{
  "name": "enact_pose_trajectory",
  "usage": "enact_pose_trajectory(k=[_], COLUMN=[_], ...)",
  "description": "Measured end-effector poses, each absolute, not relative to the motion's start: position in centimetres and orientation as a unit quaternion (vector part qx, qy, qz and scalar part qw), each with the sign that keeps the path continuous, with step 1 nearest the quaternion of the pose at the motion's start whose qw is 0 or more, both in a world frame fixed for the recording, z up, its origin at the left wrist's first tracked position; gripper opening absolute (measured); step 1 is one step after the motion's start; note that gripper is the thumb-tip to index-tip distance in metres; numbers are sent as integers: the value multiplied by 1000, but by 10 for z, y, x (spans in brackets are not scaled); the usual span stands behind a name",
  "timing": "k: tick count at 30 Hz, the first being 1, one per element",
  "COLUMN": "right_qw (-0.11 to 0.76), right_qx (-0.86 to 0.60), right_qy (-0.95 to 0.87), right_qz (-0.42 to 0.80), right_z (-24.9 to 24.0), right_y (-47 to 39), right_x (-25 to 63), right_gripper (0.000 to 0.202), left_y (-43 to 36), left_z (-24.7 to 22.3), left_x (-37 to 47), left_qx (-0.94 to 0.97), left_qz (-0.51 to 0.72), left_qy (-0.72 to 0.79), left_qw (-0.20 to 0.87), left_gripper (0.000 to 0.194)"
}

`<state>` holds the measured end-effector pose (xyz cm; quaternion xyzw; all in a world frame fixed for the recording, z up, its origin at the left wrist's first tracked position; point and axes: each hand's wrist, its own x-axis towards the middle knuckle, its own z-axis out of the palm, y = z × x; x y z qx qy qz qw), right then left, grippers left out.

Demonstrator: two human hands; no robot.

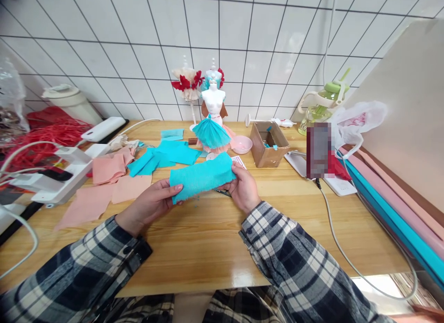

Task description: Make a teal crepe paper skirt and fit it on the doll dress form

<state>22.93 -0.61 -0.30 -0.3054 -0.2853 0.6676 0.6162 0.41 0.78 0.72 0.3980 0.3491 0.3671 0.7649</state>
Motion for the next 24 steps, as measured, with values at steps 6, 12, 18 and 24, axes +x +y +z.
enact_pose_trajectory(k=[6,12,18,24], right_qw=[632,634,632,631], right_qx=[-312,-317,-330,-326], right_qy=[-263,-264,-261,-274], right_qz=[659,654,651,649], right_z=[-3,-7,-7,-8], right_y=[-5,-3,-2,-2], right_x=[229,233,234,233], right_gripper=[22,22,25,18], left_y=[7,7,7,10], left_z=[8,7,7,1], left_x=[2,-1,-3,-3], left_qx=[429,520,549,532], left_qz=[363,346,338,352], left_qy=[361,406,426,396], left_qw=[744,668,635,660], left_gripper=[28,29,34,31])
